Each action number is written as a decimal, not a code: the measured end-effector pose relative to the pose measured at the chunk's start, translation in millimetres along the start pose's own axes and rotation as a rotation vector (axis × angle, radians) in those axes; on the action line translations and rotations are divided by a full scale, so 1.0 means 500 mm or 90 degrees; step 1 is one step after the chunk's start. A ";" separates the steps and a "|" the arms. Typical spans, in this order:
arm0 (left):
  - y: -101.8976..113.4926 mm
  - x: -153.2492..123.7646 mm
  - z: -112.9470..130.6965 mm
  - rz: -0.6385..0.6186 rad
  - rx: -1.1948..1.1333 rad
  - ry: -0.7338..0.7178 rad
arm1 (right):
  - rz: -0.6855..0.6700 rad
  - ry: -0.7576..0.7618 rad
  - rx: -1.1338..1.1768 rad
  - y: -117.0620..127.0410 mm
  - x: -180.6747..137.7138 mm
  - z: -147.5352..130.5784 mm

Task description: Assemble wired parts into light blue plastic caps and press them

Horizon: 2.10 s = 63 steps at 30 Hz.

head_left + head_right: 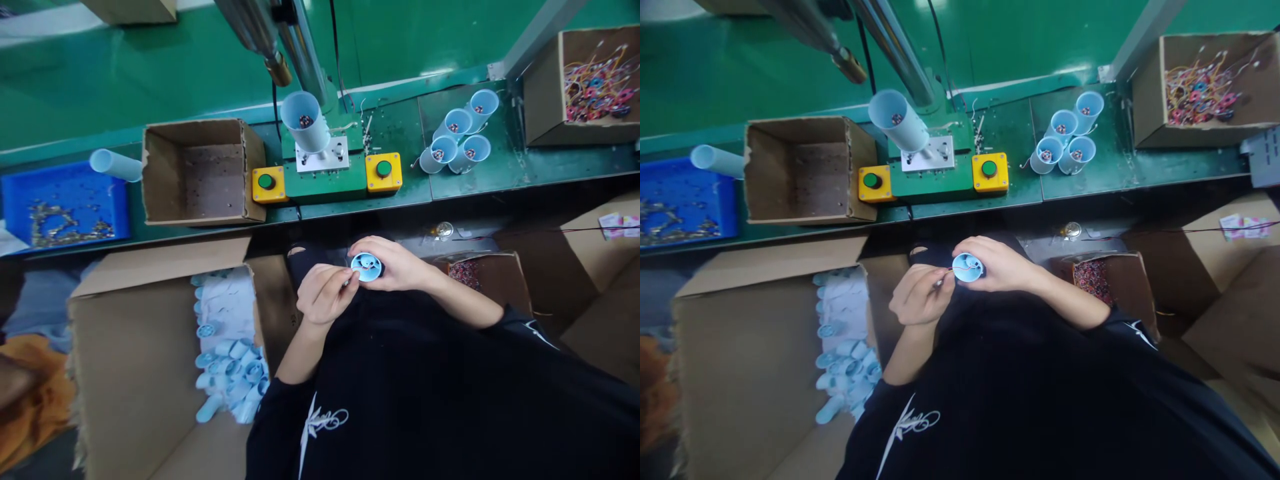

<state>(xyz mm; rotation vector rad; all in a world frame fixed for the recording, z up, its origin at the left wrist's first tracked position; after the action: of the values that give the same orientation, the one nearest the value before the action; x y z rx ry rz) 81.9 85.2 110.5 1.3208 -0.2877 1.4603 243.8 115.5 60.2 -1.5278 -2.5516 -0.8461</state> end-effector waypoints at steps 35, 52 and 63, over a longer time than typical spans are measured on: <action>-0.078 -0.091 -0.097 -0.294 -0.020 0.300 | -0.078 -0.119 -0.239 -0.062 0.011 0.028; -0.090 -0.139 -0.102 -0.220 -0.481 0.654 | 0.193 0.193 -0.315 -0.078 -0.025 -0.020; 0.027 -0.157 -0.119 -0.195 -0.460 0.593 | 0.314 0.170 -0.477 0.231 -0.027 0.016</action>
<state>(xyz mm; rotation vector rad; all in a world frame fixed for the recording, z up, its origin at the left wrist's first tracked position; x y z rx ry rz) 21.6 83.3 31.6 0.0430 0.0215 1.3603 348.5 150.2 98.4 -1.8994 -1.6086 -1.8675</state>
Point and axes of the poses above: each hand's wrist, its own x-axis towards the middle knuckle, its own y-axis out of the back of the hand, z = x × y, the point moved 6 cm from there along x, towards the middle knuckle, and after that the axes turned 1 degree about z, right-handed, at the moved point
